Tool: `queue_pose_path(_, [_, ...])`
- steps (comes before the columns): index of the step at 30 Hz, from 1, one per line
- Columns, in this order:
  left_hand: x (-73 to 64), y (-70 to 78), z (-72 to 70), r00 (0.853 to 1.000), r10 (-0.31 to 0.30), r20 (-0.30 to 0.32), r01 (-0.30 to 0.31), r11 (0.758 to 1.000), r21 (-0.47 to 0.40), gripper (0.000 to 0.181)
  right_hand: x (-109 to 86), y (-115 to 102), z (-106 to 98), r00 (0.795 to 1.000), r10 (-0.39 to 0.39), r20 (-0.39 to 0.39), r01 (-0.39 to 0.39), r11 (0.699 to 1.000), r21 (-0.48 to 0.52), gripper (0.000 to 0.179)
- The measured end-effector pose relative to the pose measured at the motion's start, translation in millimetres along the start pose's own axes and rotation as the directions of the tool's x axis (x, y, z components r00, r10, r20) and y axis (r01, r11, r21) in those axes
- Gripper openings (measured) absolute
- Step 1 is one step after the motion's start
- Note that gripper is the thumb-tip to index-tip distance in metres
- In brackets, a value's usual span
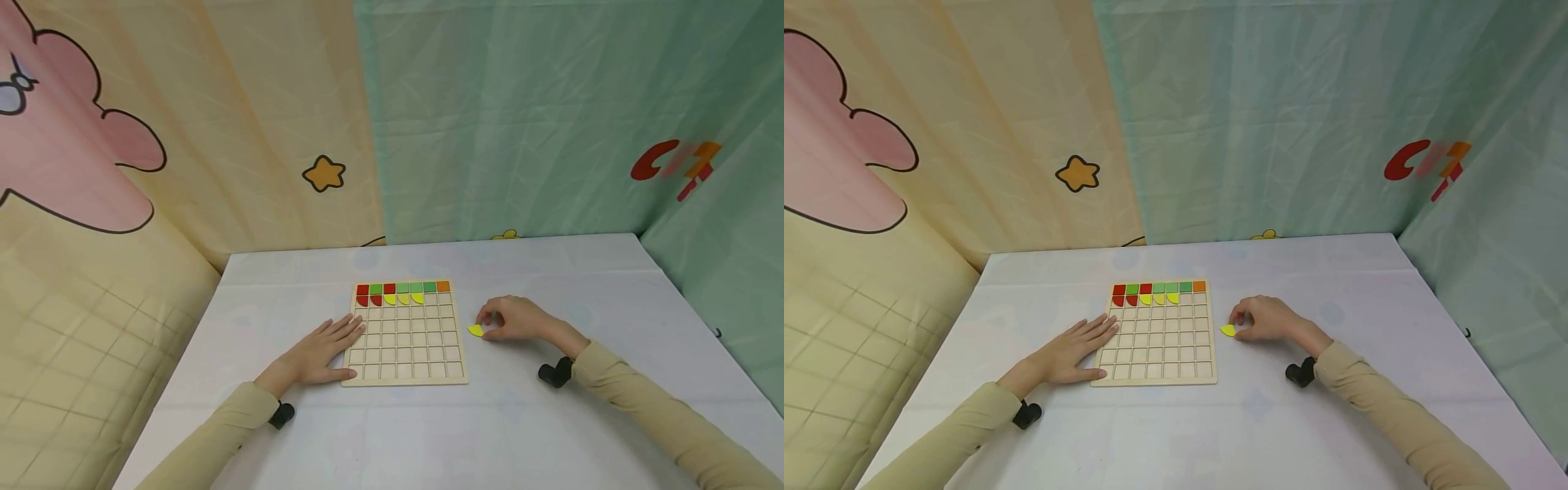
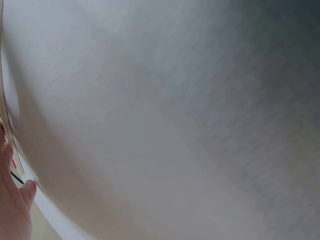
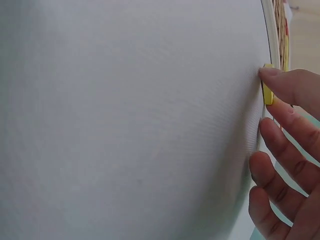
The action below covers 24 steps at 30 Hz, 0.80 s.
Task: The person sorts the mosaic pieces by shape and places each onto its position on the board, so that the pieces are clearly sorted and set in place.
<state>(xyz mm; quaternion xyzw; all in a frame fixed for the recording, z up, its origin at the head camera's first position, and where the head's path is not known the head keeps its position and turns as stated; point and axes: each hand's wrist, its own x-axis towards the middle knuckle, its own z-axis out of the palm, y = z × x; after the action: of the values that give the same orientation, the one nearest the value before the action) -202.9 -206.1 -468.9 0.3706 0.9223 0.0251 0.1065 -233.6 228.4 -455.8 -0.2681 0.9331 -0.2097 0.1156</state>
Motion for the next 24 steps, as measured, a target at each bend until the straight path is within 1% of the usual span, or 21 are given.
queue_pose_path(12, [-0.5,1.3,-2.2,1.0,-0.005,0.004,0.005,1.0,0.0,0.089,-1.2,-4,5,0.995,0.026,-0.101,-0.028,0.999,-0.018,0.017])
queue_pose_path(19, [-1.0,0.9,-2.1,1.0,0.001,0.003,-0.001,1.0,-0.004,0.089,3.3,-8,4,0.989,0.064,-0.13,-0.068,0.997,-0.024,0.017])
queue_pose_path(24, [-1.2,1.4,-3.5,1.0,0.01,0.002,-0.01,1.0,-0.007,0.089,7.9,-11,2,0.987,0.072,-0.145,-0.078,0.996,-0.036,0.018])
